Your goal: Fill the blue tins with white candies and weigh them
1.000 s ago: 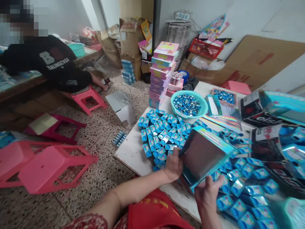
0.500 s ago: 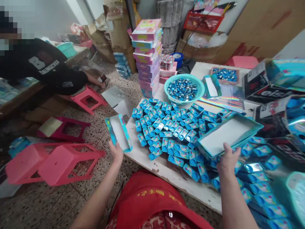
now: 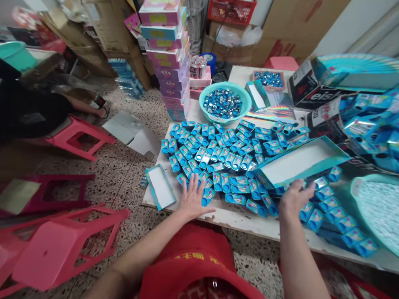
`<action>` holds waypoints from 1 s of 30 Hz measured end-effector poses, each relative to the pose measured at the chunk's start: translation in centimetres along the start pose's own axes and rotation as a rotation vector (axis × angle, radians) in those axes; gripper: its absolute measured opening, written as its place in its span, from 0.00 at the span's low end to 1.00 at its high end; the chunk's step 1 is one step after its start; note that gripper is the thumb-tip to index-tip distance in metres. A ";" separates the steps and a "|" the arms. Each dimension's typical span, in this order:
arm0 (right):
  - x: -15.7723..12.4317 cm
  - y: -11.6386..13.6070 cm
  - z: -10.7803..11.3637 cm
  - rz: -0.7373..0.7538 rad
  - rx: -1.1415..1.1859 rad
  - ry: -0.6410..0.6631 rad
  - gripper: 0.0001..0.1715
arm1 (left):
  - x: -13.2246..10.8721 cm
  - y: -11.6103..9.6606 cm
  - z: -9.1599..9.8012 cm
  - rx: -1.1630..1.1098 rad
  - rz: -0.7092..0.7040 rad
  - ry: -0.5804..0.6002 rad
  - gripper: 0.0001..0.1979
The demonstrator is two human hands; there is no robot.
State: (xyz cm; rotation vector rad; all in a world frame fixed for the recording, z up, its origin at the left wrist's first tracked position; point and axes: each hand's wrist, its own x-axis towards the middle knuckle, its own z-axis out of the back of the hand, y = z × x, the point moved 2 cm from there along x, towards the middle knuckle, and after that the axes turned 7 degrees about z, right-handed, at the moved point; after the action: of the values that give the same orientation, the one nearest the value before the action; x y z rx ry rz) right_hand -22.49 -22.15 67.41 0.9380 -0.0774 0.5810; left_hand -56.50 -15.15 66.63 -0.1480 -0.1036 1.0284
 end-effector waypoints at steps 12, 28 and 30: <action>-22.5 5.9 -3.1 0.082 0.407 0.585 0.25 | 1.1 -3.0 0.3 -0.005 -0.054 0.149 0.40; -23.0 3.9 -7.9 -0.105 0.293 0.723 0.39 | 3.0 -2.5 2.2 0.009 -0.037 0.385 0.56; -23.2 3.9 -7.8 -0.064 0.257 0.700 0.35 | 2.4 -3.7 1.0 0.095 0.008 0.347 0.54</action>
State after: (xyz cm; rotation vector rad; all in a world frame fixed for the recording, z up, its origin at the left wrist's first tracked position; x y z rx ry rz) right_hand -45.49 -24.48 58.40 0.9339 0.6651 0.8435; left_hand -52.27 -14.92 68.34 -0.2383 0.2612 0.9999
